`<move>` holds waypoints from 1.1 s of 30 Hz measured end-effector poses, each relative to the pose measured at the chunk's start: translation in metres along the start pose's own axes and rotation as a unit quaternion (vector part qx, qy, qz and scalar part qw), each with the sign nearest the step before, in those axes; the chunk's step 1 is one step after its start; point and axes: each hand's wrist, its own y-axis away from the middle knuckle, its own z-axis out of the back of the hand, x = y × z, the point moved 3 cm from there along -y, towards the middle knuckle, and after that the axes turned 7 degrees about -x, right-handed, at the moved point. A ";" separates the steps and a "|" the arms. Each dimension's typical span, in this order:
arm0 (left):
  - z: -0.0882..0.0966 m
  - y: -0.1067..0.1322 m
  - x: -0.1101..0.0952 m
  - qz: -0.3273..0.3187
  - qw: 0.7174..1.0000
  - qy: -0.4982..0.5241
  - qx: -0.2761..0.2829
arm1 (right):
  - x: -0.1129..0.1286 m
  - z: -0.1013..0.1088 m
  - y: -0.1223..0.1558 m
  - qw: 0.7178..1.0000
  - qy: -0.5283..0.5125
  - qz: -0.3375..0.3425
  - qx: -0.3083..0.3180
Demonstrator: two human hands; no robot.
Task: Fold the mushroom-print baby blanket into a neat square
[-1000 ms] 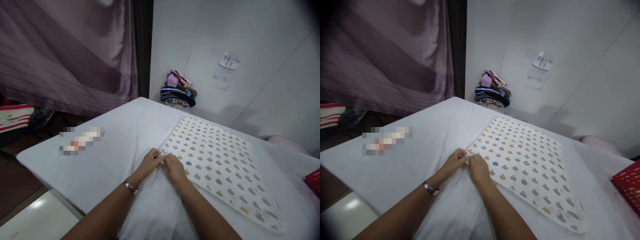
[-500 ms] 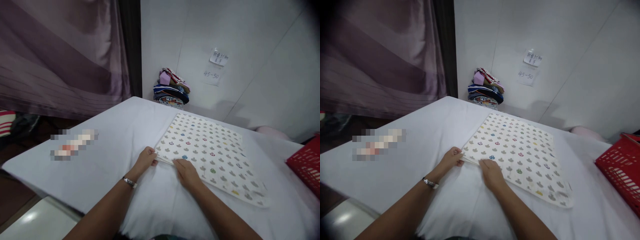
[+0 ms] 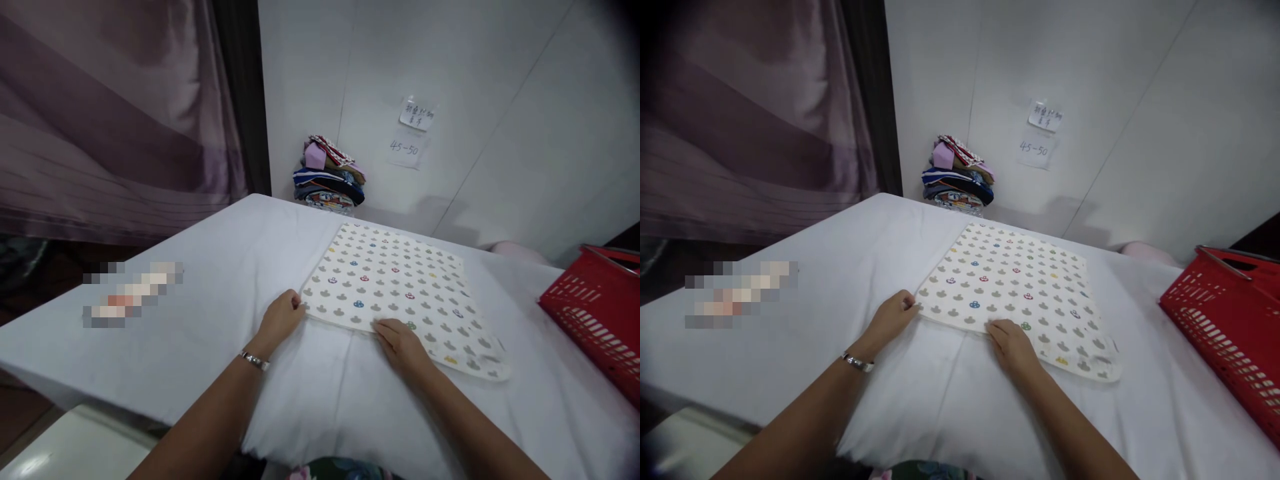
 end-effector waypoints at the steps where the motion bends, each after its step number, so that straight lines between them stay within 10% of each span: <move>1: 0.001 0.001 -0.001 -0.019 1.000 -0.009 -0.007 | 0.002 -0.001 -0.003 1.000 0.000 -0.001 0.002; 11: -0.007 0.007 -0.014 -0.222 0.972 0.059 0.048 | 0.012 -0.009 -0.019 0.999 -0.016 -0.028 -0.013; 33: -0.013 0.004 -0.020 -0.287 0.957 -0.011 0.035 | 0.009 -0.012 -0.020 0.997 0.008 -0.018 -0.079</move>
